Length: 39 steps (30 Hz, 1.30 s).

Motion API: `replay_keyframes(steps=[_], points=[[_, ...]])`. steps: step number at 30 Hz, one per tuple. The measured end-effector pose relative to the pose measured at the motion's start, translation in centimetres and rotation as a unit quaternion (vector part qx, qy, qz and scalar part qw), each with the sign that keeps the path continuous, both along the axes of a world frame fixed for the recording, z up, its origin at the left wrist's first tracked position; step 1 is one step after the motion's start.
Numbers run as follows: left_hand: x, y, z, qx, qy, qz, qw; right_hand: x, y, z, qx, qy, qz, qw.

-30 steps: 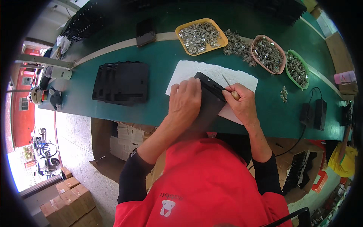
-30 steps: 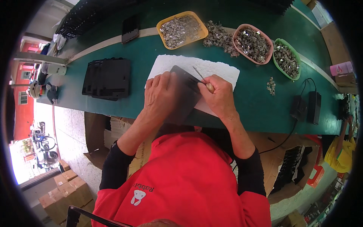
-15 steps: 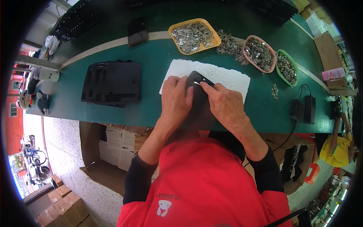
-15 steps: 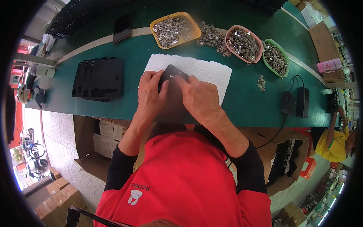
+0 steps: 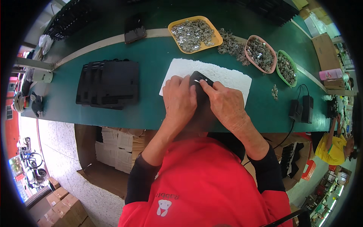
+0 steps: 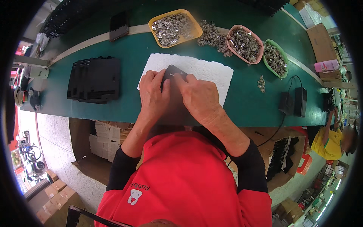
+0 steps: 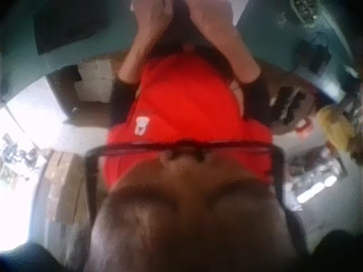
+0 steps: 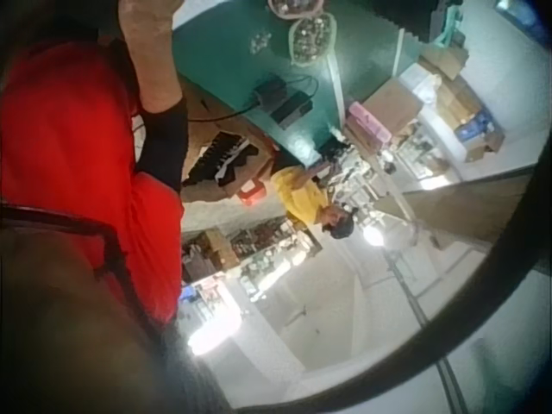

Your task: The person uses a small screwdriver to fasten screws into a black rectangular electronic device placed on a white foam pad. They repeatedly pick up screws from a yellow tray, align them with the device, and tighten them. The person also handles a stack of similar black devices, moving them aside and retrieving new units to work on.

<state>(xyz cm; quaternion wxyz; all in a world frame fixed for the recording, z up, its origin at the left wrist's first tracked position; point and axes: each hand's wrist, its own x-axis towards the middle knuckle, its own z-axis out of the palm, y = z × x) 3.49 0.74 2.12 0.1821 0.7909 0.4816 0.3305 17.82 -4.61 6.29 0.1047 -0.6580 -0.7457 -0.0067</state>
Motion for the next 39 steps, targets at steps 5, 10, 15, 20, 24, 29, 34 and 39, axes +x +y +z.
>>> replay_keyframes(steps=[5,10,15,20,24,29,34,39], points=[[0.5,0.1,0.3,-0.055,-0.005,0.022,0.998,-0.1,0.3,-0.1,-0.015,-0.063,0.025,0.998],[0.6,0.1,0.2,-0.075,-0.016,0.020,0.997,-0.8,0.7,1.0,-0.026,-0.160,0.086,0.983],[0.6,0.1,-0.5,-0.064,-0.025,0.018,0.998,-1.9,1.6,2.6,-0.067,-0.118,0.116,0.984],[0.6,0.6,-0.6,-0.080,-0.046,0.025,0.995,-1.8,2.2,1.6,-0.061,-0.093,0.124,0.986],[1.2,1.2,-0.5,-0.120,-0.074,0.055,0.988,-0.8,1.5,2.2,-0.061,-0.118,0.081,0.988],[1.3,1.3,-0.4,-0.127,-0.078,0.067,0.987,2.0,-0.4,-0.2,-0.026,0.085,0.002,0.996],[0.6,1.8,1.0,-0.195,-0.157,0.011,0.968,3.8,-2.0,-0.7,0.049,0.264,-0.014,0.963],[0.1,1.2,6.8,-0.012,-0.151,-0.029,0.988,5.4,-2.8,-0.3,0.025,0.436,-0.076,0.896]])
